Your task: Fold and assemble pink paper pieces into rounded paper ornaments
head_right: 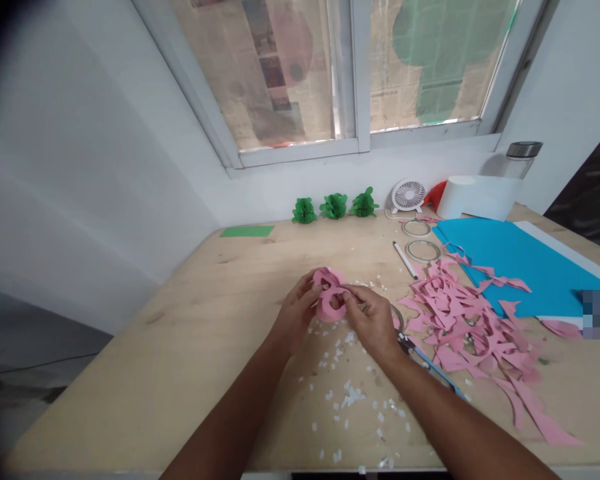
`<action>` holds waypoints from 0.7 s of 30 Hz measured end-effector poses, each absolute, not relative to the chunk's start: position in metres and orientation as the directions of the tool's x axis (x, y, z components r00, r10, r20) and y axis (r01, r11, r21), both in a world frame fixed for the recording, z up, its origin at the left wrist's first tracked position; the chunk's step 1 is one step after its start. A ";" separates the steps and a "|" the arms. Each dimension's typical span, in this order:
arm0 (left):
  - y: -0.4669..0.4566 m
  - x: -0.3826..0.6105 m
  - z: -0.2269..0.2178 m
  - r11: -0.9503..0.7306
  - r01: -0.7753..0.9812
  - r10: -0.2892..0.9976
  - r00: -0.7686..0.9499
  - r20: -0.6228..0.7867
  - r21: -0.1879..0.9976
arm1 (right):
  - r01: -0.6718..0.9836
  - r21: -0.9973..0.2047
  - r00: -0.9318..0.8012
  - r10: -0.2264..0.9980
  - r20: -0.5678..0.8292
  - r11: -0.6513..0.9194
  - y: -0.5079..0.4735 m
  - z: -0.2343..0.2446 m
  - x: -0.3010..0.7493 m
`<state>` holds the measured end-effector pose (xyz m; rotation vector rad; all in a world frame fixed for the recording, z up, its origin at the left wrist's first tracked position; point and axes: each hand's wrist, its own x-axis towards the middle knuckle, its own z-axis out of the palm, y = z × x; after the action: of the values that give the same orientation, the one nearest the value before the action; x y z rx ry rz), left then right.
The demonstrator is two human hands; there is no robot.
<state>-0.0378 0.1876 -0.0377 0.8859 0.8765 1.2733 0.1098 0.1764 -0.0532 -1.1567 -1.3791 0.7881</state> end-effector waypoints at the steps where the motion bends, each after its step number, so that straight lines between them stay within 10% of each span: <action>1: 0.188 -0.038 -0.038 0.083 -0.398 0.994 0.097 -0.049 0.914 | 0.206 -0.933 0.094 0.943 0.321 0.297 0.176 -0.053 0.110; 21: 0.186 -0.040 -0.030 0.221 -0.489 0.974 0.158 -0.164 0.844 | -0.176 -0.982 0.066 0.996 0.063 0.074 0.185 -0.057 0.112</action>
<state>-0.0401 0.1859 -0.0304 0.7307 0.8318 1.1903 0.1122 0.1851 -0.0565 -1.0560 -1.0660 1.1947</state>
